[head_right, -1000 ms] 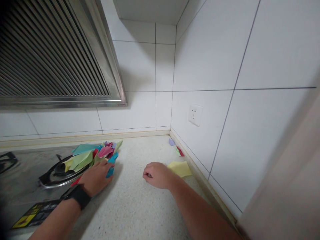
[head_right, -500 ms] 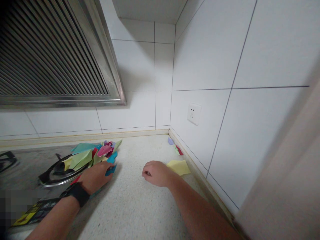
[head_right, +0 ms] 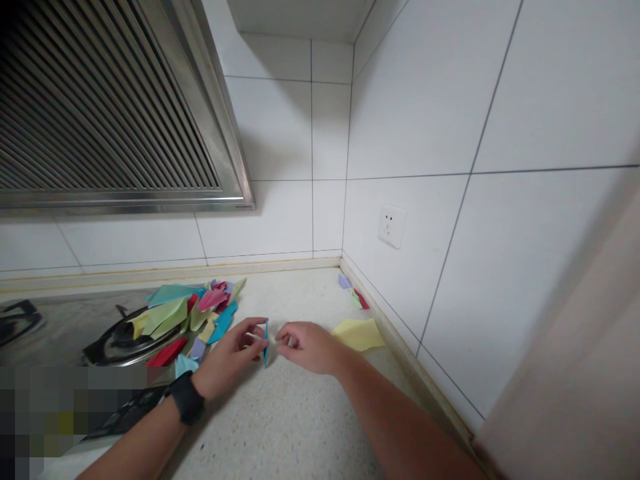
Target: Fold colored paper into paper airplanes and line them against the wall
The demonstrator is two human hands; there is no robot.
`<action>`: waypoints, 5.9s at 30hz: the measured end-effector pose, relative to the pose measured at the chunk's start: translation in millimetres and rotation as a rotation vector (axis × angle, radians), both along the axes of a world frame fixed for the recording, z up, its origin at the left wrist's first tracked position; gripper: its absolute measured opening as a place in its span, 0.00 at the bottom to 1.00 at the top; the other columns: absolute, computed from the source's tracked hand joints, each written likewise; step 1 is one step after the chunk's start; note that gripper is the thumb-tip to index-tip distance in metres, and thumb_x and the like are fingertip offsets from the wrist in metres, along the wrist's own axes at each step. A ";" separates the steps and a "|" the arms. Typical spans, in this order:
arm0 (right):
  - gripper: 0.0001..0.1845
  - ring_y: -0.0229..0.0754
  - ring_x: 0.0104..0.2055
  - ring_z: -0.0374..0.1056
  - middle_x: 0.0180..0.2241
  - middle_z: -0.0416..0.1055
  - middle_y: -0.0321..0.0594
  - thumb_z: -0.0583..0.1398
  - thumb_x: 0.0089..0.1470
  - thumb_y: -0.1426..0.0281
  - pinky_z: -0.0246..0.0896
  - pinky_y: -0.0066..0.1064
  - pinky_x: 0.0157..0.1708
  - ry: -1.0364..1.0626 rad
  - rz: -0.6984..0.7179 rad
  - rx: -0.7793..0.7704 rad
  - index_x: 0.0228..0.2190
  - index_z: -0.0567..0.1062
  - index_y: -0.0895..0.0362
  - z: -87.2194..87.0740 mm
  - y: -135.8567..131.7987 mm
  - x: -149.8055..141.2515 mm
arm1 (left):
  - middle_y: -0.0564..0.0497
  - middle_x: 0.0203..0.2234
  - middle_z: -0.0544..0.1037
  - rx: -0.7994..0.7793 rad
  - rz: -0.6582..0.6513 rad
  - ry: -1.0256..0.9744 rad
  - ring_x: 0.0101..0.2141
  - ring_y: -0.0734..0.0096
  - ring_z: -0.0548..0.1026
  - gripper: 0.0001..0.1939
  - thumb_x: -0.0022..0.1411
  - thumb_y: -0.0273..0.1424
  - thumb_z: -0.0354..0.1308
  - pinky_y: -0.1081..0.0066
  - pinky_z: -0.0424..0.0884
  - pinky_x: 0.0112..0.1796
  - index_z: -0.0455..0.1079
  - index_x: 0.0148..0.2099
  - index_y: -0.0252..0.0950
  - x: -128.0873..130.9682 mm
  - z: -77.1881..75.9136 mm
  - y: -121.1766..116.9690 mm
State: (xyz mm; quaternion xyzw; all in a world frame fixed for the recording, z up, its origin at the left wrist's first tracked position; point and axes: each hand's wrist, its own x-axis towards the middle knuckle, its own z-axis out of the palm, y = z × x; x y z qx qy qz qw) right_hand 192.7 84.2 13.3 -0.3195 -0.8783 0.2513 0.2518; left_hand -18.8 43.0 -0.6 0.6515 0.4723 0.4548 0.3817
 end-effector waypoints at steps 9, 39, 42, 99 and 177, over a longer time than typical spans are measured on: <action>0.14 0.33 0.27 0.64 0.27 0.68 0.31 0.61 0.52 0.66 0.57 0.24 0.26 0.160 0.053 -0.195 0.41 0.68 0.54 -1.6 -3.2 -9.2 | 0.54 0.36 0.66 -0.112 -0.094 -0.375 0.31 0.77 0.71 0.27 0.56 0.35 0.62 0.71 0.72 0.35 0.58 0.55 0.41 18.1 2.2 -5.1; 0.07 0.38 0.35 0.65 0.33 0.71 0.37 0.59 0.53 0.73 0.58 0.29 0.36 0.115 -0.081 0.096 0.37 0.72 0.55 4.8 -0.1 -7.7 | 0.48 0.34 0.74 0.343 0.082 0.289 0.36 0.66 0.71 0.05 0.59 0.30 0.56 0.73 0.67 0.29 0.71 0.37 0.37 1.3 6.9 -4.8; 0.08 0.39 0.37 0.65 0.34 0.71 0.38 0.58 0.53 0.74 0.58 0.30 0.37 0.125 -0.073 0.107 0.37 0.72 0.55 4.9 0.0 -7.9 | 0.48 0.33 0.74 0.374 0.091 0.319 0.35 0.67 0.70 0.03 0.59 0.29 0.56 0.73 0.66 0.29 0.71 0.36 0.37 0.2 6.2 -4.5; 0.04 0.40 0.36 0.65 0.31 0.71 0.38 0.59 0.52 0.74 0.58 0.31 0.38 0.098 -0.001 0.310 0.33 0.72 0.55 6.8 5.3 -0.6 | 0.51 0.28 0.74 0.438 0.107 0.498 0.33 0.67 0.69 0.04 0.60 0.30 0.58 0.70 0.62 0.33 0.69 0.32 0.37 -5.9 5.5 1.3; 0.06 0.38 0.35 0.67 0.32 0.72 0.39 0.58 0.58 0.67 0.59 0.29 0.37 0.084 -0.053 0.346 0.35 0.74 0.56 8.1 5.8 5.1 | 0.50 0.38 0.80 0.457 0.142 0.659 0.36 0.67 0.76 0.13 0.64 0.32 0.51 0.69 0.70 0.36 0.74 0.48 0.43 -8.7 4.7 1.1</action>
